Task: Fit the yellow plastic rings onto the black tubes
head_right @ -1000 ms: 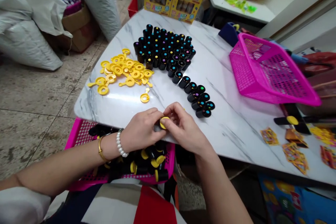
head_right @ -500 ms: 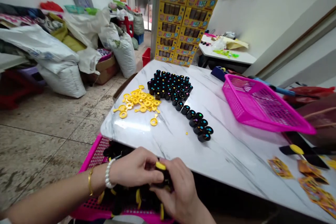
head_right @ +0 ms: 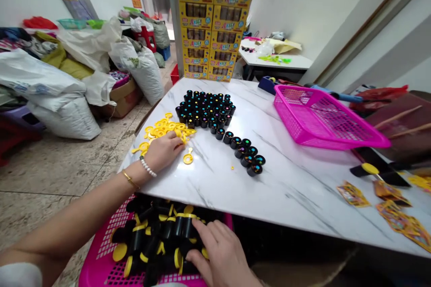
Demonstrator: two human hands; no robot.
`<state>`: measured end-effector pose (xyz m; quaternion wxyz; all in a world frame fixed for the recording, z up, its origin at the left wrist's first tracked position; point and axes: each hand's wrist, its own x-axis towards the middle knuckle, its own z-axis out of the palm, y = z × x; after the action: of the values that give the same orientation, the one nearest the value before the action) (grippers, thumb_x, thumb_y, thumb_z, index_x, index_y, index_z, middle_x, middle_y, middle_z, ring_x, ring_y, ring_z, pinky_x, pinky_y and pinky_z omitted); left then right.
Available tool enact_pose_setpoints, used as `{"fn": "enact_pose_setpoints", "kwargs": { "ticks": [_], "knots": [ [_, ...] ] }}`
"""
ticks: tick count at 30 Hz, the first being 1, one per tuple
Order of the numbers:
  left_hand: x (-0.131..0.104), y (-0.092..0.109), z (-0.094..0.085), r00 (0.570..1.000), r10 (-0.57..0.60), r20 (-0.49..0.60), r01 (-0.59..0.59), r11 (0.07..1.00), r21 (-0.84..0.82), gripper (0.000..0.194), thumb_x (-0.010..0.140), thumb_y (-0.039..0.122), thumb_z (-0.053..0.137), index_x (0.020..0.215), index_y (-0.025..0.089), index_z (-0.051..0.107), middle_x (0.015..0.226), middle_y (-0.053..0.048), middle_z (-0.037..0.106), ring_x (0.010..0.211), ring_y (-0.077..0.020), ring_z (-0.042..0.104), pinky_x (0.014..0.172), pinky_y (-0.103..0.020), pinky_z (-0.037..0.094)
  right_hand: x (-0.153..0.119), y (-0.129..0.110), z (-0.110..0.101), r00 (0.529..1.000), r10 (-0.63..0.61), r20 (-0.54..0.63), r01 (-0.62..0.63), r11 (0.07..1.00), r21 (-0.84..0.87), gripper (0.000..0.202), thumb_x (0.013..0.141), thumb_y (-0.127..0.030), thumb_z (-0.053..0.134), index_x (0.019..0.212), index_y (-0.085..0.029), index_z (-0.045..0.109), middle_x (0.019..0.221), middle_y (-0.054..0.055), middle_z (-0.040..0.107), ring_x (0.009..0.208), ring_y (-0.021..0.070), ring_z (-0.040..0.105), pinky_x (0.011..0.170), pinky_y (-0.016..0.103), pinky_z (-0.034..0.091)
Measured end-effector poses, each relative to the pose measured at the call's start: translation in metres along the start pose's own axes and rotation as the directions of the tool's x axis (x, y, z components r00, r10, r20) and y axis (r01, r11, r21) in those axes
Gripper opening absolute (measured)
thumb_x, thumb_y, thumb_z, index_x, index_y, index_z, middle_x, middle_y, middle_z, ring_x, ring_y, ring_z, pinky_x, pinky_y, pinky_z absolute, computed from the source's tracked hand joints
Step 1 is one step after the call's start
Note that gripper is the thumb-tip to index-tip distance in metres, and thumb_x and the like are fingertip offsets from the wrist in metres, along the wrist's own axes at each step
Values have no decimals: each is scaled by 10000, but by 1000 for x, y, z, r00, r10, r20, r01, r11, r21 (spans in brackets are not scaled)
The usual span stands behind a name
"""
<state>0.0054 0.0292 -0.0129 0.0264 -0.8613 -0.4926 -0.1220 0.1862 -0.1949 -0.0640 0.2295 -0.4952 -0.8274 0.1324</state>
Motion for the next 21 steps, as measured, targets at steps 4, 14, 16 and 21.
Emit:
{"fn": "enact_pose_setpoints", "kwargs": {
  "ticks": [4, 14, 16, 21],
  "knots": [
    [-3, 3, -1, 999, 35, -19, -34, 999, 28, 276, 911, 310, 446, 827, 168, 667, 880, -52, 608, 723, -172, 591, 592, -275, 399, -3, -1, -4, 999, 19, -25, -19, 999, 27, 294, 863, -176, 565, 1156, -151, 573, 789, 68, 624, 688, 186, 548, 617, 307, 468],
    [-12, 1, -10, 995, 21, -93, -44, 966, -255, 121, 826, 208, 545, 814, 162, 657, 835, -44, 612, 765, -168, 579, 718, -286, 447, 6, 4, -17, 981, 125, -147, -82, 960, 269, 245, 869, -140, 547, 1095, -169, 636, 802, 68, 642, 724, 175, 584, 646, 301, 468],
    [-21, 7, -19, 990, 0, -144, -52, 933, -356, 109, 831, 216, 557, 818, 167, 653, 806, -32, 609, 734, -153, 567, 703, -277, 450, 8, 2, -20, 960, 230, -158, -142, 892, 430, 216, 865, -162, 567, 1062, -188, 652, 820, 63, 648, 741, 170, 605, 659, 290, 479],
    [-44, 39, -34, 973, 66, -223, -182, 814, -552, 85, 860, 218, 571, 866, 185, 649, 826, -17, 622, 713, -111, 567, 670, -229, 466, 42, -9, -34, 751, 658, 66, -221, 156, 963, 271, 909, -308, 545, 1152, -202, 601, 1124, 95, 646, 1000, 210, 630, 864, 356, 507]
  ]
}}
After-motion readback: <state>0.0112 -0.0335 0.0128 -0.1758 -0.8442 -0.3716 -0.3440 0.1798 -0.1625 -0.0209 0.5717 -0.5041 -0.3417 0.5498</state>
